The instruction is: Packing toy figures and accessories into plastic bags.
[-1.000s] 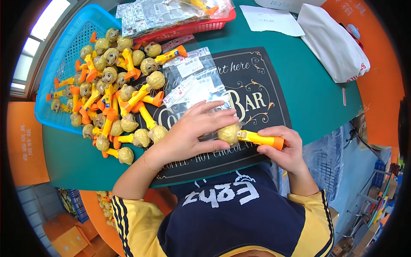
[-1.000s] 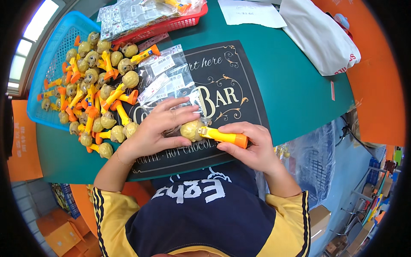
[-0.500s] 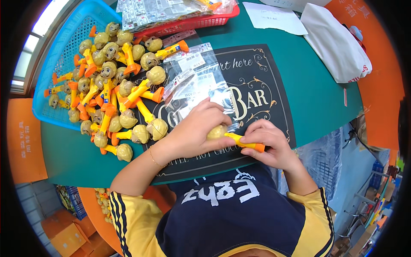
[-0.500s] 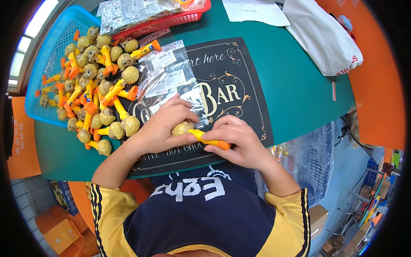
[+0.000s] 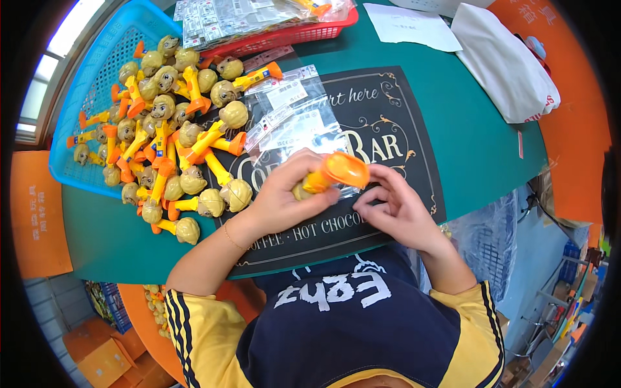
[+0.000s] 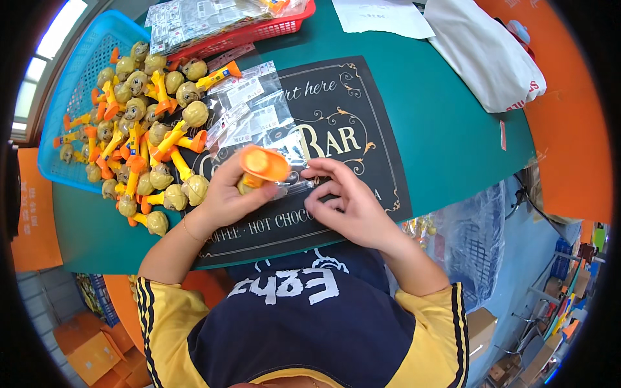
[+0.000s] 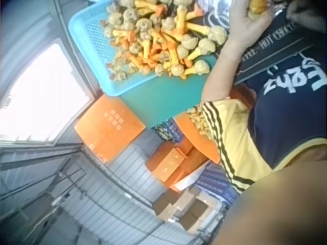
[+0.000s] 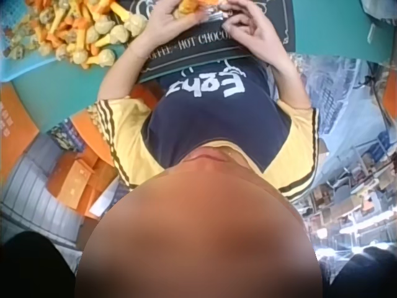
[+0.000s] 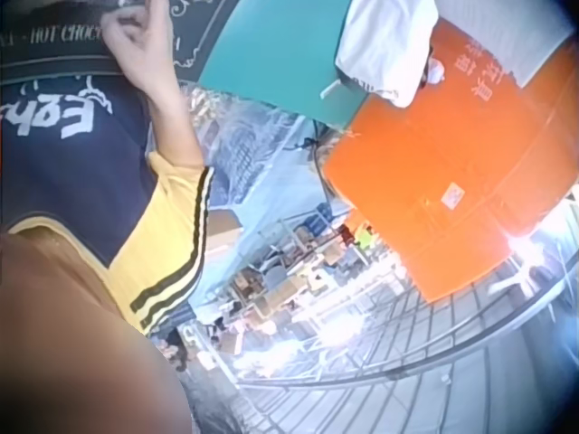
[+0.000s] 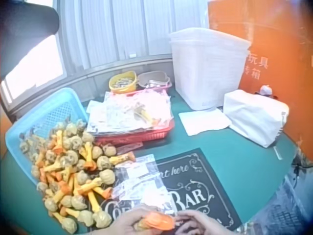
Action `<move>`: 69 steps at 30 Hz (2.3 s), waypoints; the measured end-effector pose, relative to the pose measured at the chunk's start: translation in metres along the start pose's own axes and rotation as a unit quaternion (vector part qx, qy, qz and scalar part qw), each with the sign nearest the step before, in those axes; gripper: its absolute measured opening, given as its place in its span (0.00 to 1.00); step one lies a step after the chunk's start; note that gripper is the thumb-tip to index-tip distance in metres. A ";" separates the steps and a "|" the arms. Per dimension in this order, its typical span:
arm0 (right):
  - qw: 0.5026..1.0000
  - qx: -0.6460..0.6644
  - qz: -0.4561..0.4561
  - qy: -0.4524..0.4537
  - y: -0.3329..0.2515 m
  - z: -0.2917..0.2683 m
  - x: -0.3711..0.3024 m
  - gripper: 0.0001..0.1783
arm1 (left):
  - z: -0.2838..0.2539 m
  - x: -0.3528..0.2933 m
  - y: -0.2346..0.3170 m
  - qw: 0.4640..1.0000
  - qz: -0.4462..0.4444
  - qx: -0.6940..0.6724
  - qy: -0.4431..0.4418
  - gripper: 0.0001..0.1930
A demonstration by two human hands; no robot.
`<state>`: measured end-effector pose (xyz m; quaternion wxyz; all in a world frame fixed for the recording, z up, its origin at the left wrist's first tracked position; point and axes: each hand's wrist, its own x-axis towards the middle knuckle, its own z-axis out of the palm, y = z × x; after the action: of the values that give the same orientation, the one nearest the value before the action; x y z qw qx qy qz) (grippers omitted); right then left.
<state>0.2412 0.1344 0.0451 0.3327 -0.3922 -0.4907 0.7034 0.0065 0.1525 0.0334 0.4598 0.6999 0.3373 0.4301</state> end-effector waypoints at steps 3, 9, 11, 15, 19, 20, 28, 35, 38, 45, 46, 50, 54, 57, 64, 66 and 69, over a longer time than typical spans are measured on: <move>0.995 -0.077 0.057 -0.014 -0.006 0.009 0.014 0.29 | -0.005 -0.005 -0.002 0.992 -0.111 -0.056 0.017 0.11; 0.990 -0.018 0.115 -0.084 -0.010 0.017 0.029 0.15 | -0.003 -0.002 -0.005 0.997 0.070 -0.015 -0.013 0.10; 0.989 0.026 0.114 -0.085 -0.003 0.016 0.033 0.14 | -0.007 -0.001 -0.006 0.996 0.085 0.011 -0.023 0.14; 0.998 0.005 0.051 -0.028 0.008 0.023 0.030 0.10 | -0.013 0.005 0.003 0.988 0.109 0.089 -0.068 0.21; 0.991 -0.129 0.031 -0.023 0.000 0.020 0.017 0.08 | -0.015 0.005 0.010 0.935 0.105 0.331 -0.067 0.26; 0.985 -0.159 0.056 -0.044 -0.003 0.019 0.012 0.06 | -0.014 0.004 0.007 0.930 0.093 0.348 -0.069 0.28; 0.944 -0.315 -0.077 0.057 0.012 0.028 -0.004 0.04 | -0.009 -0.007 0.008 0.925 0.157 0.333 -0.094 0.15; 0.873 -0.414 -0.227 0.119 0.017 0.033 0.009 0.09 | 0.001 -0.009 -0.001 0.915 0.141 0.366 -0.091 0.18; 0.882 -0.415 -0.184 0.126 0.018 0.026 0.008 0.09 | 0.003 -0.010 0.005 0.908 0.125 0.382 -0.118 0.28; 0.895 -0.404 -0.173 0.073 0.008 0.028 0.010 0.21 | -0.002 -0.007 -0.001 0.943 0.109 0.295 -0.107 0.44; 0.894 -0.407 -0.166 0.086 0.009 0.029 0.010 0.23 | -0.002 -0.008 -0.003 0.948 0.103 0.277 -0.118 0.43; 0.935 -0.311 -0.099 0.137 0.006 0.033 0.008 0.20 | -0.004 -0.008 -0.003 0.944 0.106 0.263 -0.170 0.43; 0.859 -0.332 -0.377 0.102 0.011 0.013 0.001 0.14 | 0.000 -0.003 0.002 0.927 0.134 0.336 -0.103 0.42; 0.895 -0.338 -0.291 0.010 0.007 0.014 -0.017 0.17 | -0.001 -0.005 0.003 0.938 0.093 0.327 -0.064 0.43; 0.849 -0.443 -0.283 0.048 0.023 0.020 -0.008 0.27 | -0.005 -0.010 0.009 0.937 0.037 0.337 -0.086 0.41; 0.865 -0.429 -0.250 0.071 0.020 0.017 -0.011 0.26 | -0.010 -0.010 0.019 0.938 0.017 0.335 -0.090 0.41; 0.860 -0.458 -0.211 0.078 0.013 0.012 -0.017 0.26 | -0.022 -0.004 0.030 0.944 -0.018 0.317 -0.091 0.39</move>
<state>0.2373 0.1111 0.0394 0.2931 -0.4412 -0.8009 0.2791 -0.0131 0.1459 0.0651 0.2501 0.8395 0.4254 0.2275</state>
